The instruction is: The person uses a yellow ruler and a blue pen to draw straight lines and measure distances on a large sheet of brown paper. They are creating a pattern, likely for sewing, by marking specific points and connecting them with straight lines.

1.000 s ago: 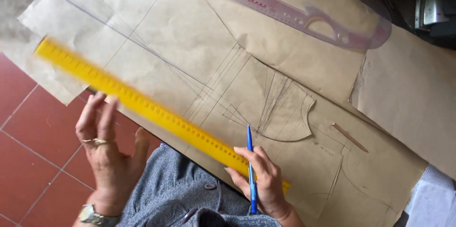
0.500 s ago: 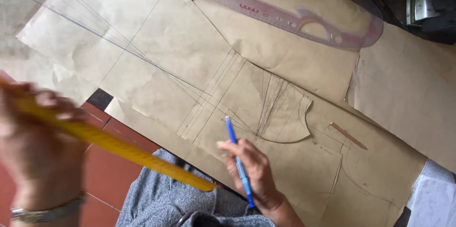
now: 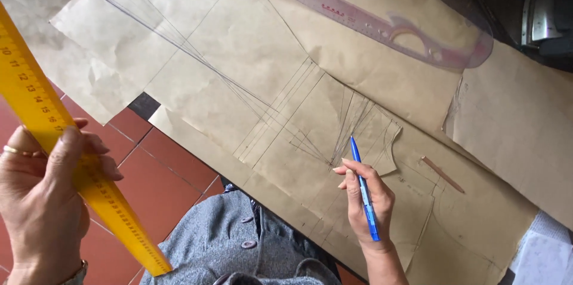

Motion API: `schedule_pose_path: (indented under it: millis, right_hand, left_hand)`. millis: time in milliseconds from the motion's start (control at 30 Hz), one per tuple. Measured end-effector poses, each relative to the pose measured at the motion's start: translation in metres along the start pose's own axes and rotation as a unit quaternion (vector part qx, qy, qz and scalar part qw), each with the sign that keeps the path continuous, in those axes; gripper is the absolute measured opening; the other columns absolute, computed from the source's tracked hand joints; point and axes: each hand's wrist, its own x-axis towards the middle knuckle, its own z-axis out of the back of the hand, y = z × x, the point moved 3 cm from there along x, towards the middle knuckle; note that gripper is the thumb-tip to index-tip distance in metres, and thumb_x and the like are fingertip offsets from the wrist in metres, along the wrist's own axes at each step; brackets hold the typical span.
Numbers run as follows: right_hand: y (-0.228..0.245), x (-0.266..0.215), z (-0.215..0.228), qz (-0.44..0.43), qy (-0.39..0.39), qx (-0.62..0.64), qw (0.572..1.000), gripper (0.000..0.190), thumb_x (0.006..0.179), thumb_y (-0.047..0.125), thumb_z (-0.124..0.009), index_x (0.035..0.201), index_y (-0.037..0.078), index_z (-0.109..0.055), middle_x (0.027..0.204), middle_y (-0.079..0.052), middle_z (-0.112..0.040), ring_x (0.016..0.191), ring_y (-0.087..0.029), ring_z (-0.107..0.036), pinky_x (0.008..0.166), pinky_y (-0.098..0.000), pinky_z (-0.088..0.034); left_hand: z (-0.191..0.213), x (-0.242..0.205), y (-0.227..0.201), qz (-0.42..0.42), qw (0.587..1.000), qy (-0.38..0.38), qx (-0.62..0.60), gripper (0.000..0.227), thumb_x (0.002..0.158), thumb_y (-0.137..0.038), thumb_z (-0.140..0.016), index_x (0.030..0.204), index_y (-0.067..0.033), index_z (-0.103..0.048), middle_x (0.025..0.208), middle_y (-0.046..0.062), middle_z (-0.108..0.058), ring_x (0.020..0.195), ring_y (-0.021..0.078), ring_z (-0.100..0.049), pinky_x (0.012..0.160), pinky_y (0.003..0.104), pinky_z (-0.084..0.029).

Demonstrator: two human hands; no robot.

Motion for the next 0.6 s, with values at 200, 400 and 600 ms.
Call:
schedule_pose_path:
  millis: [200, 400, 600]
  right_hand:
    - [0.009, -0.028, -0.023, -0.001, 0.026, -0.007, 1.000, 0.020, 0.096, 0.013, -0.050, 0.111, 0.010, -0.063, 0.090, -0.004, -0.073, 0.060, -0.011, -0.064, 0.061, -0.0201, -0.056]
    - [-0.002, -0.030, 0.000, 0.002, 0.033, -0.034, 0.999, 0.022, 0.094, 0.020, -0.053, 0.109, 0.008, -0.065, 0.082, -0.002, -0.076, 0.053, -0.010, -0.068, 0.059, -0.0180, -0.055]
    - [-0.041, -0.004, 0.064, 0.000, 0.020, -0.006, 1.000, 0.029, 0.096, 0.018, -0.052, 0.113, -0.003, -0.064, 0.083, -0.014, -0.070, 0.060, -0.015, -0.065, 0.061, -0.0225, -0.056]
  left_hand:
    - [0.014, 0.014, 0.006, 0.028, 0.998, -0.007, 0.064, 0.029, 0.120, -0.029, -0.042, 0.098, -0.0098, -0.040, 0.077, 0.016, -0.054, 0.049, 0.0230, -0.053, 0.044, 0.033, -0.049]
    - [-0.007, -0.024, 0.015, 0.013, 0.996, 0.008, 0.086, 0.017, 0.106, -0.011, -0.052, 0.095, 0.0012, -0.050, 0.097, 0.016, -0.065, 0.055, 0.0275, -0.064, 0.047, 0.033, -0.052]
    - [-0.042, -0.067, 0.046, 0.067, 0.996, 0.013, 0.059, 0.025, 0.096, -0.011, -0.057, 0.117, 0.0021, -0.053, 0.083, 0.013, -0.058, 0.061, 0.0213, -0.061, 0.050, 0.035, -0.060]
